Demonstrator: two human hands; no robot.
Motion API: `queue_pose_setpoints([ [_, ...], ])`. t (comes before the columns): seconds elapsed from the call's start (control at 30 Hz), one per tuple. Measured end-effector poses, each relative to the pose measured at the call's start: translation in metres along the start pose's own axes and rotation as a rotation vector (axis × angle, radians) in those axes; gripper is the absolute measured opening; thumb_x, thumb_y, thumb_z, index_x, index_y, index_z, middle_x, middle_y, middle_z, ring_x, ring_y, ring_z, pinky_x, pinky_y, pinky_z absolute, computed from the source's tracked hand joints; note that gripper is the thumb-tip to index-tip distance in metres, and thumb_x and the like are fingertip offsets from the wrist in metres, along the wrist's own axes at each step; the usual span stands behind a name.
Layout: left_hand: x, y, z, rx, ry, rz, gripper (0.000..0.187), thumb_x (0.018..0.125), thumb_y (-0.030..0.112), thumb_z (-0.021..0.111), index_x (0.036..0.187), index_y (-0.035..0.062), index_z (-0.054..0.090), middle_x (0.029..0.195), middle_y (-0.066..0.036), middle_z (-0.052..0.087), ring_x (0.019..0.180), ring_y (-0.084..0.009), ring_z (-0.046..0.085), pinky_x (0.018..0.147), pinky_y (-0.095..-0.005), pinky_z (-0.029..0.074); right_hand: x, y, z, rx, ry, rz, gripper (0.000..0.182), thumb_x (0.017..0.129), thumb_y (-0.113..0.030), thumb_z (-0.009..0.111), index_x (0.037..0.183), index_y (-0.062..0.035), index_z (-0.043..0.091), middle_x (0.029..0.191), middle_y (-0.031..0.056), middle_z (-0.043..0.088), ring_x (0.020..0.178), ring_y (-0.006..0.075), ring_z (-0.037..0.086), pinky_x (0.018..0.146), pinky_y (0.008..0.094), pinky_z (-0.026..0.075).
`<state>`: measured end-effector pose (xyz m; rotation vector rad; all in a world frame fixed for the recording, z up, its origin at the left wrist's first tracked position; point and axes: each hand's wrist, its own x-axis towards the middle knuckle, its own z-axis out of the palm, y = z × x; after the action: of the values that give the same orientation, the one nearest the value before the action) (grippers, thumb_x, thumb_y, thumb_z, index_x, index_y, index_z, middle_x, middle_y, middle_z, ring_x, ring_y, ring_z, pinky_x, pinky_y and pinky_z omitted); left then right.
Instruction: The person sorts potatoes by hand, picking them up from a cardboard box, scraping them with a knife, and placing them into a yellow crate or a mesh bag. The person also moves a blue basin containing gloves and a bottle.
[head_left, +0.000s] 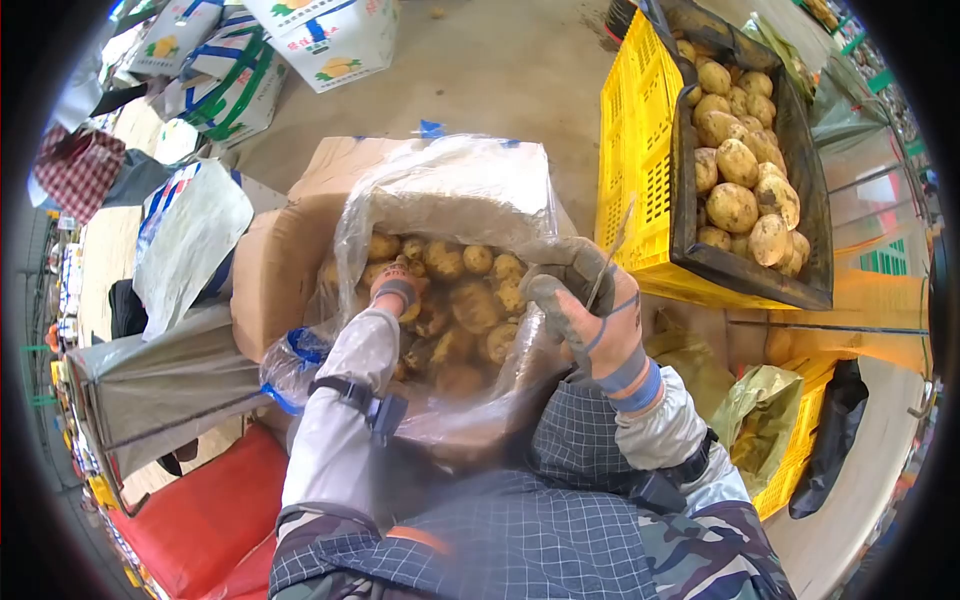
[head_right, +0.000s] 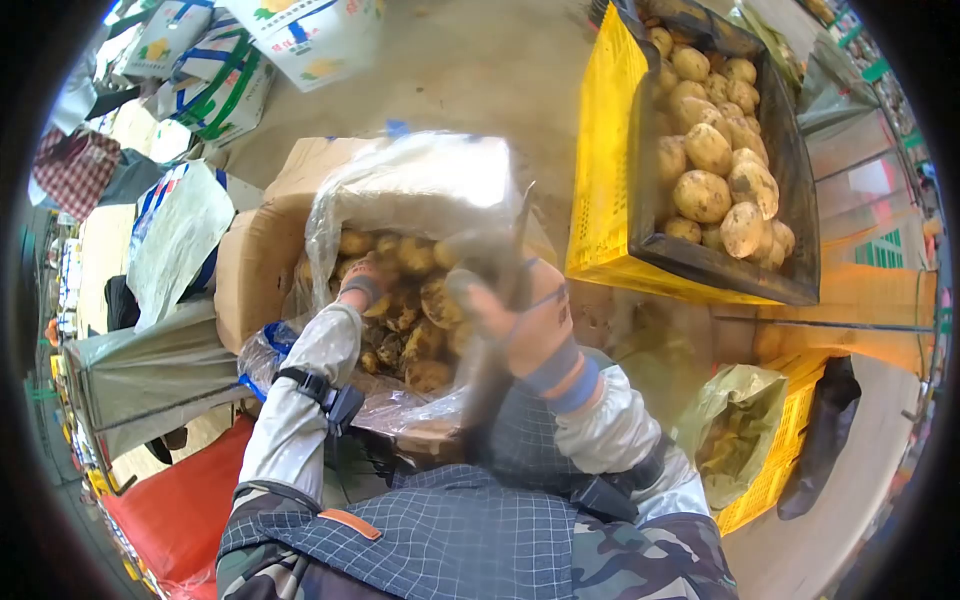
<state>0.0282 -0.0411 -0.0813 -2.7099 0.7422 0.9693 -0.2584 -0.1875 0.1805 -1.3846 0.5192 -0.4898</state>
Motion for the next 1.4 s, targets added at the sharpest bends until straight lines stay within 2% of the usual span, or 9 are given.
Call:
queue_pose_setpoints([
  [0.17, 0.041, 0.016, 0.001, 0.304, -0.179, 0.077, 0.063, 0.092, 0.048, 0.059, 0.142, 0.0097, 0.054, 0.148, -0.013, 0.052, 0.134, -0.0303, 0.052, 0.110, -0.0431, 0.044, 0.006, 0.007, -0.006, 0.012, 0.065, -0.093, 0.027, 0.090, -0.010, 0.065, 0.116, -0.0008, 0.064, 0.099, 0.0100, 0.071, 0.088, 0.0166, 0.068, 0.080, 0.0301, 0.054],
  [0.27, 0.027, 0.005, -0.023, 0.085, -0.009, -0.007, 0.063, 0.090, 0.049, 0.061, 0.137, 0.0065, 0.059, 0.147, -0.015, 0.053, 0.133, -0.0309, 0.054, 0.110, -0.0410, 0.044, 0.010, 0.003, -0.008, -0.067, 0.091, -0.123, 0.026, 0.090, -0.008, 0.065, 0.115, -0.0012, 0.065, 0.100, 0.0103, 0.072, 0.087, 0.0171, 0.068, 0.081, 0.0304, 0.054],
  [0.4, 0.092, -0.072, 0.023, 0.293, -0.015, 0.304, 0.065, 0.088, 0.051, 0.063, 0.133, 0.0040, 0.061, 0.142, -0.018, 0.057, 0.133, -0.0297, 0.054, 0.111, -0.0396, 0.042, 0.010, 0.002, -0.002, -0.028, 0.071, 0.038, 0.028, 0.089, -0.007, 0.067, 0.117, -0.0029, 0.066, 0.101, 0.0100, 0.072, 0.089, 0.0165, 0.068, 0.082, 0.0310, 0.054],
  [0.6, 0.003, 0.018, -0.031, 0.217, 0.009, 0.039, 0.048, 0.088, 0.043, 0.065, 0.122, 0.0101, 0.072, 0.130, -0.013, 0.067, 0.122, -0.0307, 0.063, 0.100, -0.0421, 0.052, 0.008, 0.036, 0.007, -0.424, 0.121, -0.246, 0.034, 0.087, -0.013, 0.071, 0.120, -0.0050, 0.065, 0.103, 0.0140, 0.072, 0.093, 0.0270, 0.070, 0.086, 0.0361, 0.052],
  [0.83, 0.050, -0.001, -0.010, 0.558, -0.189, 0.411, 0.049, 0.097, 0.035, 0.057, 0.134, 0.0040, 0.061, 0.138, -0.014, 0.061, 0.126, -0.0332, 0.059, 0.104, -0.0416, 0.048, 0.013, 0.022, 0.002, -0.423, 0.037, -0.180, 0.038, 0.087, -0.004, 0.063, 0.124, 0.0027, 0.060, 0.112, 0.0115, 0.070, 0.100, 0.0171, 0.067, 0.092, 0.0315, 0.052],
  [1.03, -0.101, -0.041, -0.089, -1.023, -0.336, 0.670, 0.079, 0.083, 0.036, 0.076, 0.146, -0.0009, 0.045, 0.136, -0.013, 0.060, 0.123, -0.0226, 0.058, 0.107, -0.0361, 0.045, 0.019, 0.029, 0.014, -0.225, -0.004, -0.076, 0.029, 0.087, -0.013, 0.070, 0.115, -0.0061, 0.067, 0.106, 0.0131, 0.073, 0.098, 0.0289, 0.070, 0.088, 0.0359, 0.053],
  [1.23, -0.236, -0.039, -0.104, -1.773, -0.411, 0.712, 0.075, 0.087, 0.033, 0.069, 0.148, 0.0015, 0.041, 0.131, -0.012, 0.059, 0.122, -0.0249, 0.057, 0.109, -0.0350, 0.042, 0.019, 0.029, 0.034, -0.434, -0.113, -0.131, 0.033, 0.087, -0.023, 0.070, 0.114, -0.0054, 0.068, 0.109, 0.0159, 0.072, 0.102, 0.0303, 0.069, 0.091, 0.0379, 0.052],
  [1.3, -0.245, -0.030, -0.082, -2.081, -0.379, 0.620, 0.063, 0.094, 0.043, 0.061, 0.141, 0.0015, 0.048, 0.120, -0.016, 0.064, 0.089, -0.0197, 0.068, 0.071, -0.0332, 0.058, 0.011, 0.036, 0.042, -0.375, -0.224, 0.009, 0.035, 0.090, -0.018, 0.069, 0.121, -0.0015, 0.063, 0.110, 0.0124, 0.071, 0.101, 0.0206, 0.067, 0.090, 0.0327, 0.052],
  [1.4, -0.238, -0.028, -0.061, -2.356, -0.426, 0.633, 0.055, 0.098, 0.047, 0.055, 0.135, 0.0058, 0.053, 0.119, -0.014, 0.066, 0.097, -0.0236, 0.068, 0.082, -0.0378, 0.058, -0.011, 0.067, 0.061, -0.401, -0.274, 0.094, 0.050, 0.090, -0.031, 0.071, 0.130, -0.0043, 0.060, 0.116, 0.0162, 0.069, 0.109, 0.0270, 0.065, 0.096, 0.0366, 0.050],
])
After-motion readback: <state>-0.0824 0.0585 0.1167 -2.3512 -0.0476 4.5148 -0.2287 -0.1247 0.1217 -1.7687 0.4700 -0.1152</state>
